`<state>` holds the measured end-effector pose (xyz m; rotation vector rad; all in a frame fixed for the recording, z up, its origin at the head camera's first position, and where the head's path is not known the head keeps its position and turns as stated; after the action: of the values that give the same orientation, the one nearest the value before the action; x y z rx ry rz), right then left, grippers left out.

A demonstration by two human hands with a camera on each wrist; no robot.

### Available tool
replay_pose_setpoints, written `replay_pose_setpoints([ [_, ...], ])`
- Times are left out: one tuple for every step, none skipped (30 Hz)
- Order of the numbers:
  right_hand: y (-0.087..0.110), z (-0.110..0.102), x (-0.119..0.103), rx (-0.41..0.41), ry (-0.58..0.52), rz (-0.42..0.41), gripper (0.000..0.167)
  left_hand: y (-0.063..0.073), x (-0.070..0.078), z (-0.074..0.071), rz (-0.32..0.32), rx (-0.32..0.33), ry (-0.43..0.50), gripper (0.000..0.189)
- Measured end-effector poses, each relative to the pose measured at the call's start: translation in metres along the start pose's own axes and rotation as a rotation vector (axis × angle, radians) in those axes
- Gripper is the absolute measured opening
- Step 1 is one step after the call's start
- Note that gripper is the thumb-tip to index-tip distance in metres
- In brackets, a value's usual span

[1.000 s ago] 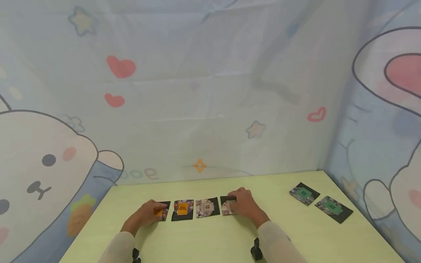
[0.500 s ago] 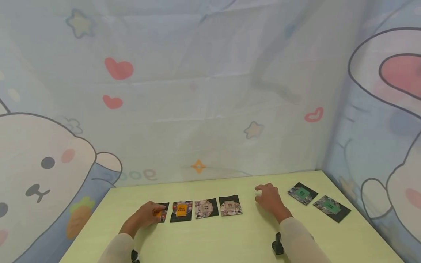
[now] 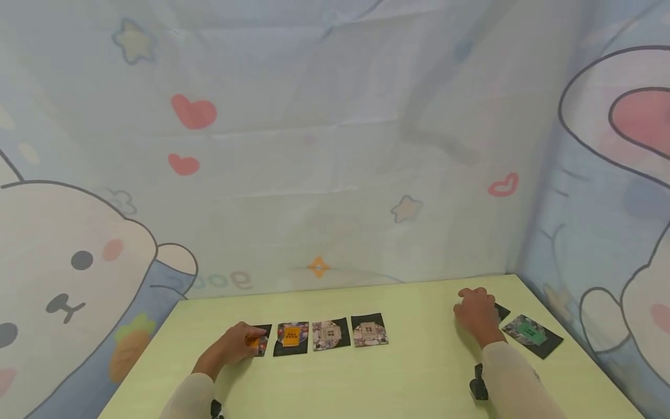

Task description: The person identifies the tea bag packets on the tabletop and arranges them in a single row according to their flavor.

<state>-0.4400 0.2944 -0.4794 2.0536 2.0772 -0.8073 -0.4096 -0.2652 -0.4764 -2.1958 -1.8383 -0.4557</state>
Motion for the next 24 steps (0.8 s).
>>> replay_pose_setpoints([
  [0.0,-0.003,0.004,-0.003,0.001,0.01,0.044,0.0,0.0,0.0,-0.001,-0.002,0.001,0.046],
  [0.0,-0.005,0.008,-0.002,0.0,0.023,0.044,0.001,0.001,-0.001,0.001,-0.002,0.003,0.046],
  [0.0,-0.007,0.012,0.001,0.002,0.027,0.044,0.001,0.002,-0.002,0.004,-0.001,0.0,0.047],
  [0.0,-0.008,0.017,0.004,0.005,0.029,0.045,0.002,0.003,-0.002,0.007,0.001,0.002,0.047],
  [0.0,-0.009,0.021,0.002,0.006,0.038,0.046,0.002,0.004,-0.003,0.009,0.003,0.004,0.046],
  [0.0,-0.009,0.026,-0.005,0.006,0.053,0.048,0.002,0.005,-0.003,0.013,0.005,0.007,0.046],
  [0.001,-0.008,0.031,-0.012,0.007,0.07,0.05,0.003,0.006,-0.004,0.013,0.009,0.008,0.046],
  [0.002,-0.008,0.035,-0.02,0.006,0.085,0.051,0.003,0.007,-0.004,0.014,0.011,0.008,0.046],
  [0.003,-0.007,0.039,-0.027,0.008,0.091,0.053,0.003,0.007,-0.004,0.012,0.011,0.008,0.046],
  [0.004,-0.006,0.042,-0.034,0.006,0.099,0.054,0.004,0.008,-0.005,0.009,0.012,0.011,0.046],
  [0.005,-0.006,0.044,-0.038,0.009,0.102,0.055,0.004,0.009,-0.005,0.007,0.013,0.011,0.046],
  [0.006,-0.005,0.046,-0.038,0.012,0.098,0.056,0.004,0.009,-0.005,0.007,0.014,0.012,0.046],
  [0.006,-0.004,0.047,-0.039,0.017,0.091,0.056,0.004,0.009,-0.005,0.006,0.015,0.011,0.046],
  [0.007,-0.005,0.048,-0.039,0.023,0.085,0.056,0.003,0.009,-0.005,0.005,0.017,0.013,0.046],
  [0.007,-0.004,0.05,-0.041,0.029,0.081,0.057,0.003,0.009,-0.005,0.003,0.019,0.014,0.046],
  [0.006,-0.003,0.051,-0.045,0.034,0.082,0.058,0.003,0.009,-0.005,0.002,0.02,0.017,0.046],
  [0.006,-0.003,0.052,-0.054,0.036,0.081,0.058,0.003,0.008,-0.004,-0.001,0.019,0.017,0.046],
  [0.005,-0.002,0.054,-0.065,0.033,0.086,0.06,0.003,0.008,-0.004,-0.007,0.018,0.019,0.045],
  [0.005,-0.001,0.055,-0.078,0.033,0.088,0.061,0.003,0.007,-0.003,-0.01,0.017,0.017,0.046],
  [0.004,0.001,0.057,-0.093,0.025,0.093,0.062,0.004,0.007,-0.003,-0.013,0.016,0.017,0.046],
  [0.003,0.002,0.058,-0.113,0.016,0.099,0.064,0.004,0.007,-0.003,-0.016,0.013,0.016,0.046],
  [0.003,0.004,0.06,-0.13,0.011,0.099,0.065,0.005,0.006,-0.003,-0.018,0.012,0.015,0.046],
  [0.002,0.006,0.061,-0.146,0.009,0.098,0.066,0.006,0.006,-0.003,-0.021,0.009,0.014,0.046],
  [0.001,0.007,0.063,-0.163,0.006,0.103,0.067,0.006,0.006,-0.002,-0.021,0.008,0.015,0.046],
])
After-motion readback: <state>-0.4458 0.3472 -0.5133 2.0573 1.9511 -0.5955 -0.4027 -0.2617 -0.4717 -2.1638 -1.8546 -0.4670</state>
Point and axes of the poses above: each hand's wrist, its own y-axis away from the middle knuckle, its own z-axis out of the palm, x = y × z, the point moved 7 cm from there along -y, towards the middle knuckle, and after that the axes turned 1 degree about x, right-handed, at the moved point
